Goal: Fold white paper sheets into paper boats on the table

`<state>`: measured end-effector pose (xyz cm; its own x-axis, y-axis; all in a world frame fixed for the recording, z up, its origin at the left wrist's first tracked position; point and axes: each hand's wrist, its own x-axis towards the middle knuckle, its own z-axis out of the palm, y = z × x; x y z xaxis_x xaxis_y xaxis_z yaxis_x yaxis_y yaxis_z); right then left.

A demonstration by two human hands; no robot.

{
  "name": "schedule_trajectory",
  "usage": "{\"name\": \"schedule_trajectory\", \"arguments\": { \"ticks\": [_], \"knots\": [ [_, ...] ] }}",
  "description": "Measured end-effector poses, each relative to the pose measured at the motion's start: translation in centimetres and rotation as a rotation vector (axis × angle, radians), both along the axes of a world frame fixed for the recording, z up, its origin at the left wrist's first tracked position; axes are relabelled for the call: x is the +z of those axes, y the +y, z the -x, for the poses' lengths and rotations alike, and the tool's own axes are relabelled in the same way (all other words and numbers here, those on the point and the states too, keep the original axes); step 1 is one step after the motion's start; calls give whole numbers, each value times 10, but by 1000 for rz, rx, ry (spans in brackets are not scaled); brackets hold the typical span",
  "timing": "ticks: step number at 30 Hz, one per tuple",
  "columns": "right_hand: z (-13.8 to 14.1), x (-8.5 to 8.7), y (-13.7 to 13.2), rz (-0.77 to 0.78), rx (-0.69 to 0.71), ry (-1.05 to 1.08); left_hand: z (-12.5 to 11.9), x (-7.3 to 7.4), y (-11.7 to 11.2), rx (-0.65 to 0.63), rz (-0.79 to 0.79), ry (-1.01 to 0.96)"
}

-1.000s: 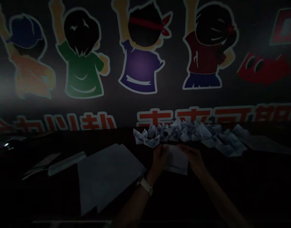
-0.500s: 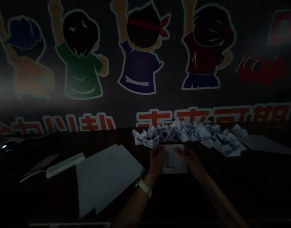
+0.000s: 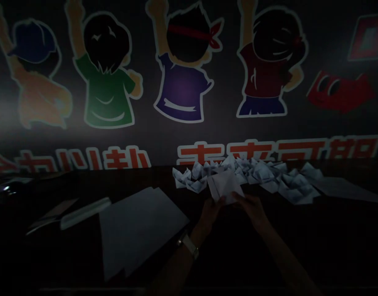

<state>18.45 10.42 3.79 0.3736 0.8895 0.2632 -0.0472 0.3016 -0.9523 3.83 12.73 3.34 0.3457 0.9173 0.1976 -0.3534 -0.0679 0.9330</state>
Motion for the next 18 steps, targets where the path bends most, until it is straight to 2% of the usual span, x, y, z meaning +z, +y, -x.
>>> {"name": "schedule_trajectory", "arguments": {
  "ticks": [2,8,14,18],
  "knots": [
    [-3,1,0,15,-11,-24,0,0,-3,-81,0,99],
    [-12,14,-7,64,77,20,3,2,-4,-180,-73,167],
    [-30,23,-15,108,95,156,6,3,-12,-482,-125,284],
    [-30,21,-14,104,66,192,7,5,-12,-504,-126,276]
  ]
}}
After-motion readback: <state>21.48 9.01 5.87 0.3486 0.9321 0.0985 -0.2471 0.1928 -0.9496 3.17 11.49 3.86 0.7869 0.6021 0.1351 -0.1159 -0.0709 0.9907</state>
